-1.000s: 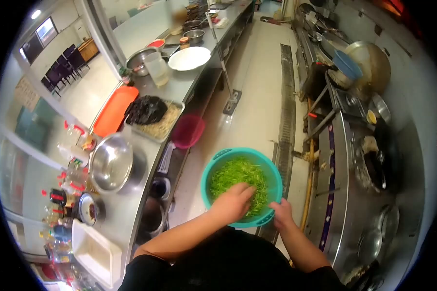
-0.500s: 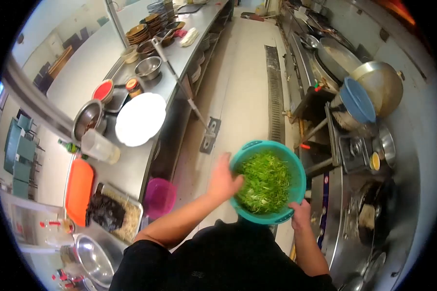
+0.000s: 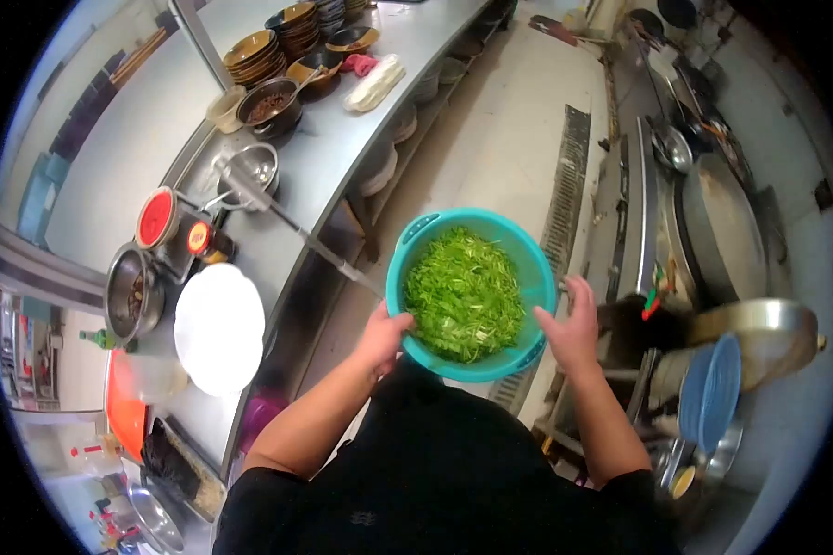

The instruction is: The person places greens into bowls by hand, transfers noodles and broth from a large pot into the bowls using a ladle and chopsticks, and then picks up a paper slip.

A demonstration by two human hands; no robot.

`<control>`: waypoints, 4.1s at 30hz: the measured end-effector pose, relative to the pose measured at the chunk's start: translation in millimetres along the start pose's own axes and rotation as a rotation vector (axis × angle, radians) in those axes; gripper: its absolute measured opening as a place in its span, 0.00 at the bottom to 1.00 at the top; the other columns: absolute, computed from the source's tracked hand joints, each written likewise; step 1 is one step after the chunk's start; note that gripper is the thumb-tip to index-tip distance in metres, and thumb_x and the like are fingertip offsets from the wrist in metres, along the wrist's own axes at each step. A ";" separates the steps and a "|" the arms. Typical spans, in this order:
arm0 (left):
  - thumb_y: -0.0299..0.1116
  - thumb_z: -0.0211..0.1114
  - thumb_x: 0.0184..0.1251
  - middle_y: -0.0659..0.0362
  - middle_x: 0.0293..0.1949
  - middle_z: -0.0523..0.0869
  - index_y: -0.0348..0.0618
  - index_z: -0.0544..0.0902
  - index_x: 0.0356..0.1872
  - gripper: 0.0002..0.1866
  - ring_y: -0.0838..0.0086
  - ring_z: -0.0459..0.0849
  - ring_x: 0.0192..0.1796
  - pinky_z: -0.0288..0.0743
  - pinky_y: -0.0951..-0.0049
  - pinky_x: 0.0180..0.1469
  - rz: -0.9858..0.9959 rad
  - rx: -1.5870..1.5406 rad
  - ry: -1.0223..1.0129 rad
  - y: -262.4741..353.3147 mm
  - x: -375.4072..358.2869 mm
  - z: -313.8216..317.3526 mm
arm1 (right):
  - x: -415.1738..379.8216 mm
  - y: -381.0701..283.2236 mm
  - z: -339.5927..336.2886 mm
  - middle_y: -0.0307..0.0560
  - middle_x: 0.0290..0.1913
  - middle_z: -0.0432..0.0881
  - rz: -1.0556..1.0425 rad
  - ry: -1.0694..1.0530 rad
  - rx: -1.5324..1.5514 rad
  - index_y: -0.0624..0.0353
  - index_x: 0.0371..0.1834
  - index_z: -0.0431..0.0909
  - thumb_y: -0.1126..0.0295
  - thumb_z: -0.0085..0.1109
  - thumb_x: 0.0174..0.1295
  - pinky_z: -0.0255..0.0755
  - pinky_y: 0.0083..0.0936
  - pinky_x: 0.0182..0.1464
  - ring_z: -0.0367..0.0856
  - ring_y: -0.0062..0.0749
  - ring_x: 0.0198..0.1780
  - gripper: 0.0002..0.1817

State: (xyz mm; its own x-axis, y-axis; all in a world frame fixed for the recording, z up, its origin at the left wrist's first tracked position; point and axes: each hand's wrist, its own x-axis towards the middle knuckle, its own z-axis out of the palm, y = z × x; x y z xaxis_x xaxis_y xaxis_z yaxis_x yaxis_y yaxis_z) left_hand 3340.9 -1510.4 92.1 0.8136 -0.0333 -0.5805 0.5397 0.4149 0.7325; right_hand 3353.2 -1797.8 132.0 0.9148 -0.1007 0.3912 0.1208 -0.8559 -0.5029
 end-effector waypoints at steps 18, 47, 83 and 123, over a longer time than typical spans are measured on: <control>0.18 0.53 0.52 0.52 0.48 0.79 0.37 0.69 0.61 0.29 0.64 0.79 0.48 0.77 0.65 0.49 0.115 -0.142 -0.004 341.6 535.0 217.1 | 702.2 79.6 253.3 0.58 0.69 0.61 -0.736 -0.825 0.164 0.46 0.59 0.75 0.60 0.71 0.48 0.58 0.48 0.69 0.57 0.59 0.71 0.31; 0.17 0.55 0.51 0.57 0.42 0.77 0.37 0.70 0.55 0.25 0.70 0.77 0.43 0.73 0.71 0.43 0.343 -0.857 0.877 559.8 735.2 202.8 | 1144.9 -191.4 580.8 0.44 0.32 0.79 0.159 -1.631 1.094 0.60 0.35 0.77 0.80 0.59 0.52 0.76 0.22 0.28 0.79 0.26 0.29 0.08; 0.16 0.54 0.52 0.56 0.49 0.78 0.37 0.70 0.60 0.28 0.68 0.78 0.49 0.74 0.71 0.49 0.557 -1.162 1.272 575.7 792.3 298.0 | 1078.4 -168.8 579.3 0.59 0.65 0.64 -2.060 -1.506 0.291 0.51 0.57 0.73 0.58 0.68 0.49 0.68 0.41 0.61 0.66 0.55 0.64 0.30; 0.20 0.54 0.53 0.59 0.38 0.75 0.40 0.71 0.51 0.21 0.71 0.76 0.39 0.73 0.69 0.42 0.442 -1.424 1.497 493.4 717.6 306.5 | 1029.3 -290.7 636.4 0.45 0.38 0.83 -0.073 -2.185 0.823 0.61 0.48 0.77 0.77 0.63 0.54 0.80 0.29 0.38 0.83 0.29 0.35 0.17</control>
State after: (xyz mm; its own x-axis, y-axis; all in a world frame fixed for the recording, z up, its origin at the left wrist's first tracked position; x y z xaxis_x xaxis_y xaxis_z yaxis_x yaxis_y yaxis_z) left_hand 4257.3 -1608.3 145.9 -0.3307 0.5145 -0.7912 -0.6788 0.4527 0.5782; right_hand 4505.1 -1329.8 190.3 -0.2583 0.8783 -0.4024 -0.2775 -0.4664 -0.8399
